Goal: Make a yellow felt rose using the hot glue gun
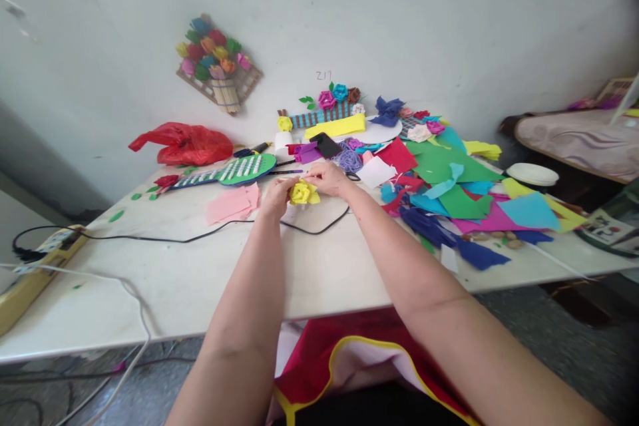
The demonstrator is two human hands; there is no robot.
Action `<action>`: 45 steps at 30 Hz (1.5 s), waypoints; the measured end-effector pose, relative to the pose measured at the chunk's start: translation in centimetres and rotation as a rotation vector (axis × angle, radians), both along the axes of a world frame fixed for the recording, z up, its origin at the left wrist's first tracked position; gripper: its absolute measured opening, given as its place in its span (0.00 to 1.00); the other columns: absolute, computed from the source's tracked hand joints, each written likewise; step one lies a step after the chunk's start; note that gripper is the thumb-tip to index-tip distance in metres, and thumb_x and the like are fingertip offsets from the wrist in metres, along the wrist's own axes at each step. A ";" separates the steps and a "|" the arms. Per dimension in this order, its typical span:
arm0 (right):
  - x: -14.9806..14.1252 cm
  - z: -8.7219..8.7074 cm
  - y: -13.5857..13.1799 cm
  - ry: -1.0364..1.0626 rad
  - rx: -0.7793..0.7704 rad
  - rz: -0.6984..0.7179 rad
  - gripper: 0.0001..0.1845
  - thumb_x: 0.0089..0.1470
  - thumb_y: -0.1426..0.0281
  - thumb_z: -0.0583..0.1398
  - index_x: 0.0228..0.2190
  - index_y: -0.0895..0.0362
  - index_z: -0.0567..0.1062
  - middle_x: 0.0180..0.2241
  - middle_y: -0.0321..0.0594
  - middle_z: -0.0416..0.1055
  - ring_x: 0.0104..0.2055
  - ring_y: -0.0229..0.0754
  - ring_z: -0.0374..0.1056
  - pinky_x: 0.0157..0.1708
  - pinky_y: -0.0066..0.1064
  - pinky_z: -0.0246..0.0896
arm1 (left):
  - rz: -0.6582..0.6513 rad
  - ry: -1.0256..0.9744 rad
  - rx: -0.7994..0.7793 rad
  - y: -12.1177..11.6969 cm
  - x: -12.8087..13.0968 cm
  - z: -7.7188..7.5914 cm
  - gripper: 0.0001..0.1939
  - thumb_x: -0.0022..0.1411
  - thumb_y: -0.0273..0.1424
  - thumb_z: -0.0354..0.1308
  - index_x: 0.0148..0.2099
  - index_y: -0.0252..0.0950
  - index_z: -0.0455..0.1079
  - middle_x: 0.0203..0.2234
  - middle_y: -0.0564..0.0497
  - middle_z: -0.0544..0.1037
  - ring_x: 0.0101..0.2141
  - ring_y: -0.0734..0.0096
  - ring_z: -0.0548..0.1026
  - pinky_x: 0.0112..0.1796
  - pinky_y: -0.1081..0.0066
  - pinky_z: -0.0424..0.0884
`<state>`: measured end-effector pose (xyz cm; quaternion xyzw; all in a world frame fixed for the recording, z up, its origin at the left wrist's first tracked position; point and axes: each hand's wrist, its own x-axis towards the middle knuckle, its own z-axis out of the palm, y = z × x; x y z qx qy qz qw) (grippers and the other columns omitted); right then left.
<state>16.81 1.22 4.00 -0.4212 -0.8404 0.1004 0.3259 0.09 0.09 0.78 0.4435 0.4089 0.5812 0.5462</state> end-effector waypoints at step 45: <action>1.4 -1.3 1.6 0.171 -0.170 0.219 0.14 0.54 0.73 0.63 0.42 0.55 0.83 0.41 0.42 0.82 0.43 0.42 0.77 0.45 0.29 0.68 | -0.038 -0.004 0.013 0.3 -0.4 -0.3 0.12 0.39 0.33 0.69 0.26 0.31 0.74 0.20 0.50 0.76 0.25 0.68 0.74 0.26 0.72 0.66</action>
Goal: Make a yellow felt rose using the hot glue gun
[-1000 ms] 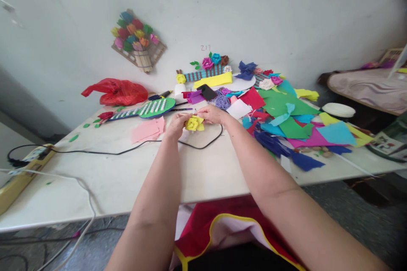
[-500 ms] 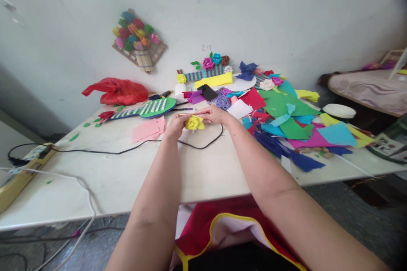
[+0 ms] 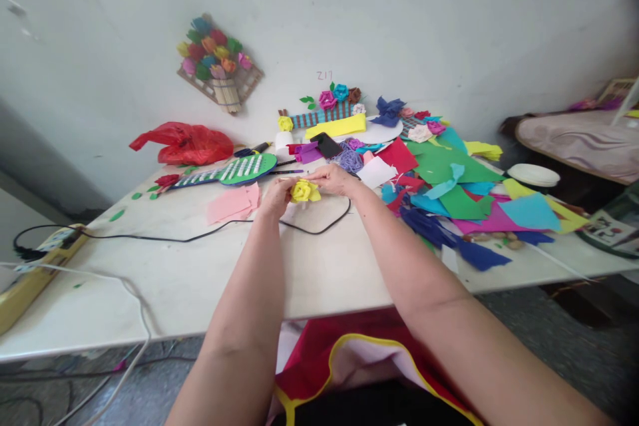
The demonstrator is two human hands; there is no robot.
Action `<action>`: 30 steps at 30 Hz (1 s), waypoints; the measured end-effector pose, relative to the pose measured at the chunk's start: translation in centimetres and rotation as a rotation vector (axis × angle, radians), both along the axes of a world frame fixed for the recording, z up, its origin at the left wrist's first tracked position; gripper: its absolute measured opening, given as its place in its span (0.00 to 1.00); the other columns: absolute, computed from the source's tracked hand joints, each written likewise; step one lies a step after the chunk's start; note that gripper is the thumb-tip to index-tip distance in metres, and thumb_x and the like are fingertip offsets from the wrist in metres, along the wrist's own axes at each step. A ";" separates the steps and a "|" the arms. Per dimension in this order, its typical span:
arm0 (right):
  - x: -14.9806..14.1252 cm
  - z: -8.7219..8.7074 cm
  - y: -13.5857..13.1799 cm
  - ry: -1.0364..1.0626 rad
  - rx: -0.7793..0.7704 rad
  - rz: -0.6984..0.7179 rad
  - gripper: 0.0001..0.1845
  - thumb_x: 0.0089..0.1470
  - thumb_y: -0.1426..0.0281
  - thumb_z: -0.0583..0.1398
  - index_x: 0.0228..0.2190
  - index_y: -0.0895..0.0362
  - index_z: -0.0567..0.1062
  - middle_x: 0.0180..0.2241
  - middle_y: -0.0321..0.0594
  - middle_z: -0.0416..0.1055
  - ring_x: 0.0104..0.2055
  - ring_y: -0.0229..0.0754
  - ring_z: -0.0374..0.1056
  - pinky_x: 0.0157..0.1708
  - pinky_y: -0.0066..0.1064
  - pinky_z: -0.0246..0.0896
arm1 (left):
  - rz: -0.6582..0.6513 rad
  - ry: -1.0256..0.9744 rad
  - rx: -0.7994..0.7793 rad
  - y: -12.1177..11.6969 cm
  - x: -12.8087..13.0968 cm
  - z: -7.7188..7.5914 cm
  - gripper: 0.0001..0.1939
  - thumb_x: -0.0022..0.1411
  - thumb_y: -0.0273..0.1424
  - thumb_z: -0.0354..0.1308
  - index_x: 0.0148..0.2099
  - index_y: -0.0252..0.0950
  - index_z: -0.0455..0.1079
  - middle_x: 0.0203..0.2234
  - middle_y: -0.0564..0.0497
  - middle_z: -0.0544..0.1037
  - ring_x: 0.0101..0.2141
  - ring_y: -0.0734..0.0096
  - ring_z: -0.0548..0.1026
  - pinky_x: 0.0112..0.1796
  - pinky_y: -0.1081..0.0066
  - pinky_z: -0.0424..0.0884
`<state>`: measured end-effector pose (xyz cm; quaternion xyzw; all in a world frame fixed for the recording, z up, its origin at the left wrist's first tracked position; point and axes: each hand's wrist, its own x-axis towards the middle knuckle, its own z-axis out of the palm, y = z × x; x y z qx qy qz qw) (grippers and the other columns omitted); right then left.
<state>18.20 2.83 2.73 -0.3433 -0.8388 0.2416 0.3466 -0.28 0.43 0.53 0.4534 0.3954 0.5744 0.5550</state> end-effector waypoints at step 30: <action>-0.1 0.3 -0.2 -0.055 0.080 -0.082 0.16 0.55 0.72 0.62 0.45 0.54 0.82 0.37 0.40 0.82 0.37 0.39 0.74 0.38 0.26 0.63 | 0.080 -0.020 0.006 0.1 0.1 0.0 0.18 0.46 0.43 0.71 0.27 0.34 0.71 0.19 0.53 0.73 0.23 0.70 0.72 0.26 0.72 0.67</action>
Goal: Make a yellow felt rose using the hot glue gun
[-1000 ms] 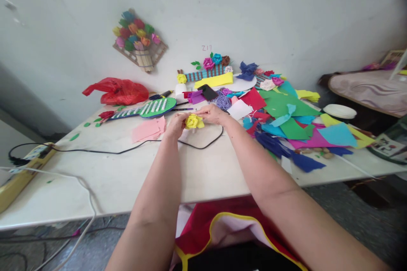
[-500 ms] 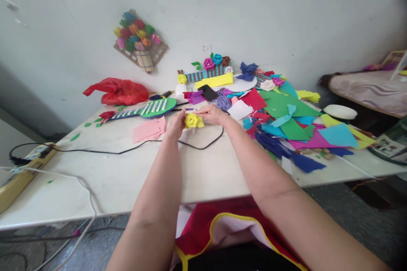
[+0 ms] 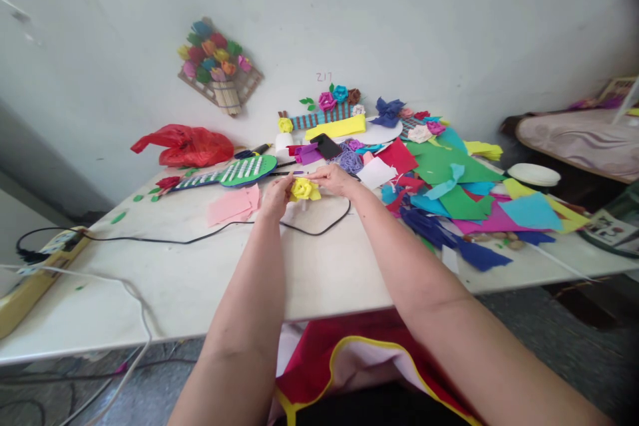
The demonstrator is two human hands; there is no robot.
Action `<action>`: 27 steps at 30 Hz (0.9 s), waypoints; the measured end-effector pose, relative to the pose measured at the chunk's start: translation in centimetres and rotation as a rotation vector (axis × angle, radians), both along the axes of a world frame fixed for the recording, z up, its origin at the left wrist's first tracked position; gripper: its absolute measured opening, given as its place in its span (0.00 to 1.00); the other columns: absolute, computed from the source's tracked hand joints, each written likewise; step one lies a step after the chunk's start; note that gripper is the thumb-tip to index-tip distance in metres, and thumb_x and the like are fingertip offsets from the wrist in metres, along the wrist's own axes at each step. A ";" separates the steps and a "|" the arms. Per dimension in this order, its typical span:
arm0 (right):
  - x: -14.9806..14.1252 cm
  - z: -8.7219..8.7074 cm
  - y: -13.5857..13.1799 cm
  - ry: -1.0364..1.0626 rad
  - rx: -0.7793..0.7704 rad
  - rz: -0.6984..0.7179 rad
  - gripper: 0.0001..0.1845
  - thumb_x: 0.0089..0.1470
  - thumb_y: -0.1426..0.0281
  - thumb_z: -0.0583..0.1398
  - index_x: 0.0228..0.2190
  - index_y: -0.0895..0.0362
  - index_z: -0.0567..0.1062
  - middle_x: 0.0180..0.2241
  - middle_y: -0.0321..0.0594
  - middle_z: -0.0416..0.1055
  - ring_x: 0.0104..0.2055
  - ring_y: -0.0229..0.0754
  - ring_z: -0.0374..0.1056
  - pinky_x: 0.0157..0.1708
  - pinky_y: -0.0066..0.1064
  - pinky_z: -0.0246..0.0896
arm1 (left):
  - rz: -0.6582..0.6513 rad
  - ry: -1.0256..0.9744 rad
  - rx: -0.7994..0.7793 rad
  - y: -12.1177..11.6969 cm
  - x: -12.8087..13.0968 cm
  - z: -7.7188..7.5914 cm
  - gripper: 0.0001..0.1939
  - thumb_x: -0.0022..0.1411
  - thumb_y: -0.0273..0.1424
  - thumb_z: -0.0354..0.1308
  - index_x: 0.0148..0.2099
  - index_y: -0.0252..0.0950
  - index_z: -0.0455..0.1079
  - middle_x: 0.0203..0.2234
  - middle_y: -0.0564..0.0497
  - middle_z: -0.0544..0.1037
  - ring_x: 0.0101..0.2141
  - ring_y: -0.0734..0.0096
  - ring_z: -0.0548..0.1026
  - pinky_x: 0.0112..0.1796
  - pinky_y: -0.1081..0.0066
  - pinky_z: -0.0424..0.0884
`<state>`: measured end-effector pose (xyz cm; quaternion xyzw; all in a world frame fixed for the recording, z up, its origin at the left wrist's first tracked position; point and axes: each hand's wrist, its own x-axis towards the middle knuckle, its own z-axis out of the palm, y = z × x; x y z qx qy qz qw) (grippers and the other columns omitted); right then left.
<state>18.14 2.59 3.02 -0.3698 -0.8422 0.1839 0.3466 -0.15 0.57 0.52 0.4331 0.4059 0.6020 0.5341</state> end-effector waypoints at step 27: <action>-0.4 0.2 -0.3 0.037 -0.055 -0.093 0.17 0.54 0.77 0.60 0.44 0.55 0.82 0.42 0.43 0.81 0.43 0.44 0.77 0.43 0.30 0.69 | 0.113 -0.078 0.037 -0.8 0.3 0.5 0.14 0.40 0.36 0.70 0.23 0.35 0.69 0.20 0.54 0.74 0.21 0.75 0.69 0.25 0.73 0.64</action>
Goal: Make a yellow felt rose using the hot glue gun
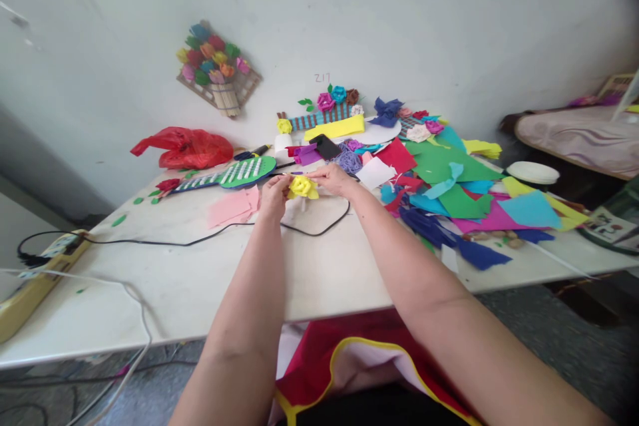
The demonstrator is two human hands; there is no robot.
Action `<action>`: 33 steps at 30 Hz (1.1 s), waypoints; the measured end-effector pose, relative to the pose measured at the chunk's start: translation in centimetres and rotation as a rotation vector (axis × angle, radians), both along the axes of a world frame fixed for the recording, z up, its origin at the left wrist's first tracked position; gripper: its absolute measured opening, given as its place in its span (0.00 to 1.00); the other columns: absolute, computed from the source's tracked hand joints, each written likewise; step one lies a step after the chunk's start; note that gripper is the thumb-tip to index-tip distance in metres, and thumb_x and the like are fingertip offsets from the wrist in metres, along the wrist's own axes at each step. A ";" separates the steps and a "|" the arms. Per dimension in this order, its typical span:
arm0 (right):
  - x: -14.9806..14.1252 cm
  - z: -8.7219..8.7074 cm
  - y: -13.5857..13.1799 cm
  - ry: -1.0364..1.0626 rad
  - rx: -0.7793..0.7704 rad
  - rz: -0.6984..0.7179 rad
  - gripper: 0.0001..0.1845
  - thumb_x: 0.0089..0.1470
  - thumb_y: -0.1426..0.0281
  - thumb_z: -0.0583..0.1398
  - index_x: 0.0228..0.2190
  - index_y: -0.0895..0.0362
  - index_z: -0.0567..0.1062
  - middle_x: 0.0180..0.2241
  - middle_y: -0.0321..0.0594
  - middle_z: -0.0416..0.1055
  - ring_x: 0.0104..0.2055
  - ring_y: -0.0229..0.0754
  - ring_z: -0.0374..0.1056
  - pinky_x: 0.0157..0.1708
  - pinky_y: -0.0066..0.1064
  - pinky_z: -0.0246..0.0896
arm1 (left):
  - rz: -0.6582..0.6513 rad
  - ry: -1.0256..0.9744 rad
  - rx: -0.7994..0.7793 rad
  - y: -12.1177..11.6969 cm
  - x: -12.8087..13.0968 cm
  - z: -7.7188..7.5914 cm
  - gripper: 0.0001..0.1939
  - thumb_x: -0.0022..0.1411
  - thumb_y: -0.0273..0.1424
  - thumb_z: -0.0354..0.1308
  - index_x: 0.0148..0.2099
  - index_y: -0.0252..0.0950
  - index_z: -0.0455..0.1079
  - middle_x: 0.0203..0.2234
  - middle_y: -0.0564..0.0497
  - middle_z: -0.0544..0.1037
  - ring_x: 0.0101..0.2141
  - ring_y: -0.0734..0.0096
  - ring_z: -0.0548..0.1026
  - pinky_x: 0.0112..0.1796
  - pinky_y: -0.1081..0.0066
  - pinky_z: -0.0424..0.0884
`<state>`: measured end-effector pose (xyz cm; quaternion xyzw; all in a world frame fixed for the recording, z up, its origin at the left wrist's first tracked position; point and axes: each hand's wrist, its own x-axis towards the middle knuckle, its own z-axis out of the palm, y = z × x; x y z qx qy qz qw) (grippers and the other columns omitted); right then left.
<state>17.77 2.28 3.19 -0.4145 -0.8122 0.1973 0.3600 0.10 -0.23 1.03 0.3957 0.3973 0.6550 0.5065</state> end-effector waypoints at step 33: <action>0.0 0.0 0.1 -0.080 0.124 0.050 0.15 0.56 0.72 0.61 0.44 0.54 0.83 0.36 0.40 0.81 0.36 0.39 0.73 0.35 0.26 0.61 | -0.066 -0.083 -0.008 0.3 -0.3 -0.4 0.11 0.38 0.29 0.70 0.21 0.35 0.69 0.18 0.53 0.73 0.22 0.75 0.70 0.26 0.74 0.67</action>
